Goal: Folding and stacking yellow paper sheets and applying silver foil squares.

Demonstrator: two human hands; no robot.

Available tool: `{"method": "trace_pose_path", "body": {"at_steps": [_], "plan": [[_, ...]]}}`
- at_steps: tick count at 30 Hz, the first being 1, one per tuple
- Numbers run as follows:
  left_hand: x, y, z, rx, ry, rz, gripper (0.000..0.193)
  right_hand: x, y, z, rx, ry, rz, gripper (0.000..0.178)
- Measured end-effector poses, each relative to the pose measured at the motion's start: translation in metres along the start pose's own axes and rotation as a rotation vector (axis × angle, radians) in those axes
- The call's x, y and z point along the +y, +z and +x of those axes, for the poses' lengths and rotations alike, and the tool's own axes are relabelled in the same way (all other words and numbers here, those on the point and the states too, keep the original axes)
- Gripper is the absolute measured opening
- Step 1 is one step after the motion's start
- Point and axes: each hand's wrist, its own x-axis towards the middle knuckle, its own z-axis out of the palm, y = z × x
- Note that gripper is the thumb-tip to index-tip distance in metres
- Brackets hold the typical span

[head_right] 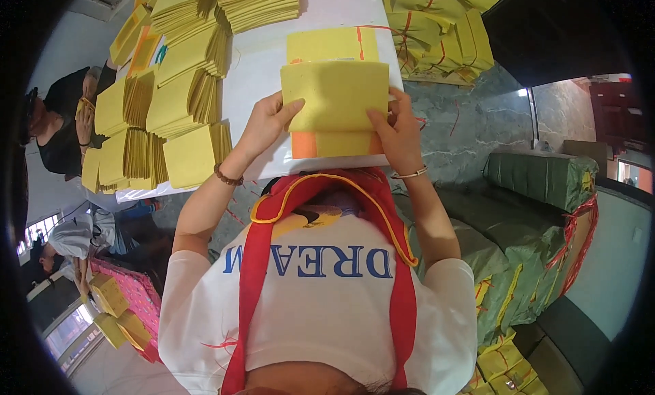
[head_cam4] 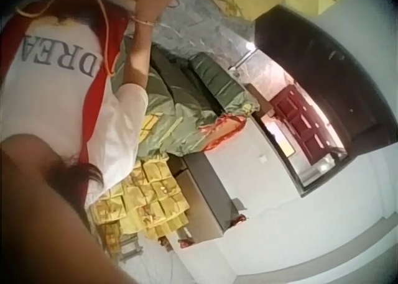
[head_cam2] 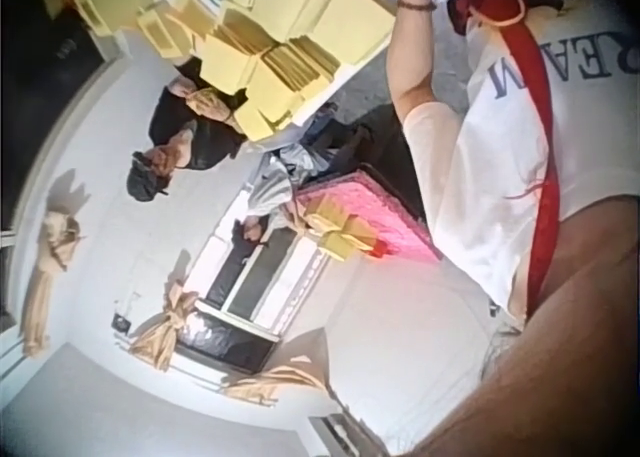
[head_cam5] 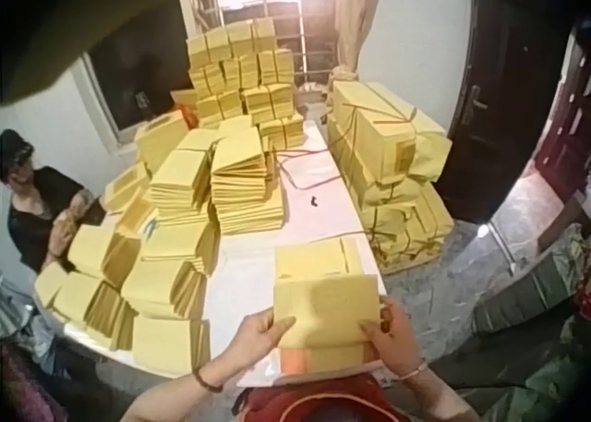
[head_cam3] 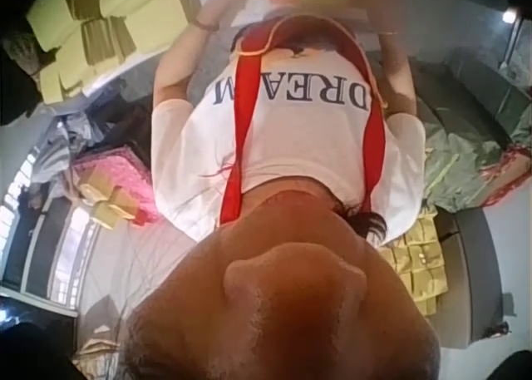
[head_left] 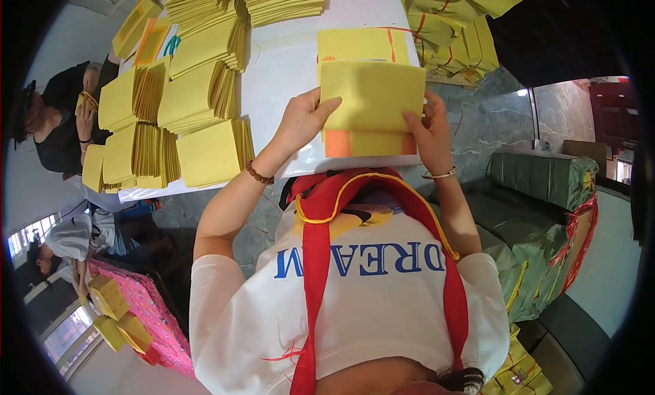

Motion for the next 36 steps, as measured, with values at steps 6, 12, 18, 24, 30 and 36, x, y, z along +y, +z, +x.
{"method": "trace_pose_path", "body": {"at_steps": [6, 12, 18, 24, 30, 36], "plan": [[0.008, -0.005, 0.006, -0.079, -0.156, -0.039, 0.028, -0.013, 0.005, 0.005, 0.058, -0.05, -0.191, 0.038], [0.012, -0.003, 0.012, -0.074, -0.169, -0.272, 0.028, -0.003, 0.004, 0.017, 0.052, 0.117, -0.233, 0.033], [0.017, -0.006, 0.013, -0.018, -0.217, -0.062, 0.029, 0.01, 0.01, 0.018, 0.154, 0.049, -0.21, 0.032], [0.014, -0.01, 0.012, 0.076, -0.24, 0.046, 0.032, 0.016, 0.01, 0.019, 0.179, -0.012, -0.184, 0.032], [0.052, 0.001, 0.006, 0.232, 0.712, 0.752, 0.031, 0.006, 0.011, 0.018, 0.136, 0.059, -0.193, 0.032], [0.045, 0.035, 0.011, -0.011, 0.747, 0.742, 0.034, 0.009, 0.011, 0.019, 0.135, 0.086, -0.215, 0.032]]}}
